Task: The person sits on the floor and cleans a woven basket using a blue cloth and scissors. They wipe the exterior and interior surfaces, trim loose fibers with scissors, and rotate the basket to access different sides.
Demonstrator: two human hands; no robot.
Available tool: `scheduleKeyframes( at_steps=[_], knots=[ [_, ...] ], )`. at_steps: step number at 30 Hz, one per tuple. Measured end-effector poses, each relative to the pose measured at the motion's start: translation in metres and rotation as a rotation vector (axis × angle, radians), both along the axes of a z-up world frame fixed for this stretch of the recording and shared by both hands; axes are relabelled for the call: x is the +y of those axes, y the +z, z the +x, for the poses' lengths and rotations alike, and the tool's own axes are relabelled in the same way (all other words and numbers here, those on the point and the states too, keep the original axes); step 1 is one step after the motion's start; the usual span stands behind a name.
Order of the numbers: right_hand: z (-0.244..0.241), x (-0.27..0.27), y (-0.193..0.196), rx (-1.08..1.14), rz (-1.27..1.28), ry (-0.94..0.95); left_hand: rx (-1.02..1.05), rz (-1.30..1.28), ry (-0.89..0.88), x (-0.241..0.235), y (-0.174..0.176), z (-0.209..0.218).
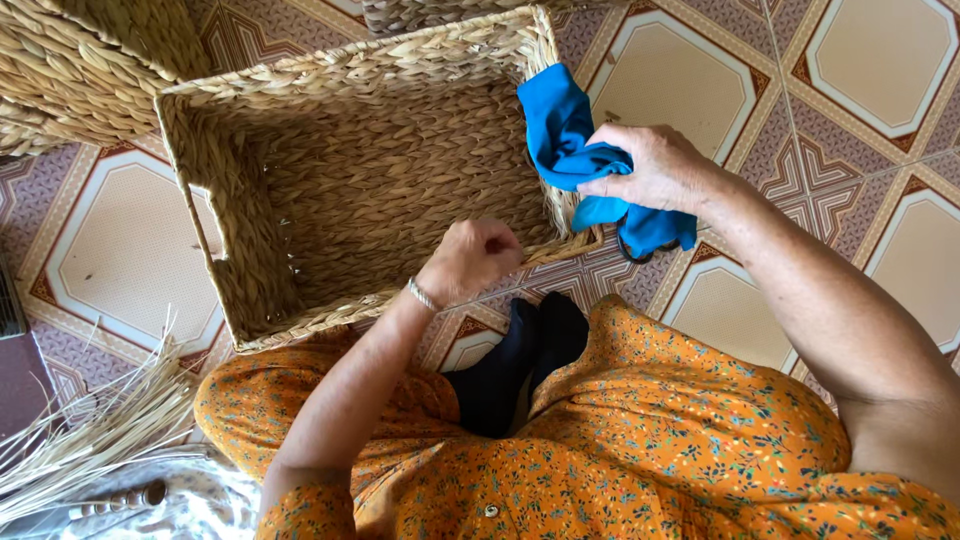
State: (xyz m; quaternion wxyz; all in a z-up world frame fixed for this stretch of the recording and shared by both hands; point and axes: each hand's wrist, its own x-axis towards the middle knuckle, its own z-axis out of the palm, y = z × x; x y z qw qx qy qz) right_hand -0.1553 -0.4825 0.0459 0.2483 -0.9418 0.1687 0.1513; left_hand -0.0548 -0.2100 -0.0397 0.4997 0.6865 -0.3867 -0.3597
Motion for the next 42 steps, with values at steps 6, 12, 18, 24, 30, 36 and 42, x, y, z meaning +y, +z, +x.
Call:
scheduleKeyframes(
  at_steps=[6, 12, 18, 24, 30, 36, 42],
  knots=[
    [0.006, 0.005, 0.016, -0.049, -0.069, 0.054, -0.575, -0.225, 0.013, 0.001, -0.002, -0.020],
    [0.005, -0.018, 0.047, -0.326, 0.096, -0.107, -1.068, -0.209, -0.018, 0.030, 0.022, -0.040],
    [0.013, -0.036, 0.044, -0.678, -0.039, 0.102, -0.858, -0.224, -0.074, 0.018, 0.028, -0.036],
    [0.034, -0.002, -0.020, -0.431, -0.148, 0.206, -0.770, -0.207, -0.072, 0.017, 0.022, -0.036],
    [0.011, 0.021, -0.006, -0.304, -0.191, 0.189, -0.831, -0.224, -0.096, 0.019, 0.018, -0.034],
    [0.032, 0.042, 0.063, 0.287, -0.160, 0.226, -0.693, -0.160, 0.020, 0.031, 0.034, -0.033],
    [0.100, 0.059, 0.086, -0.394, -0.001, 0.292, -1.002, -0.047, 0.511, 0.119, 0.053, 0.032]
  ],
)
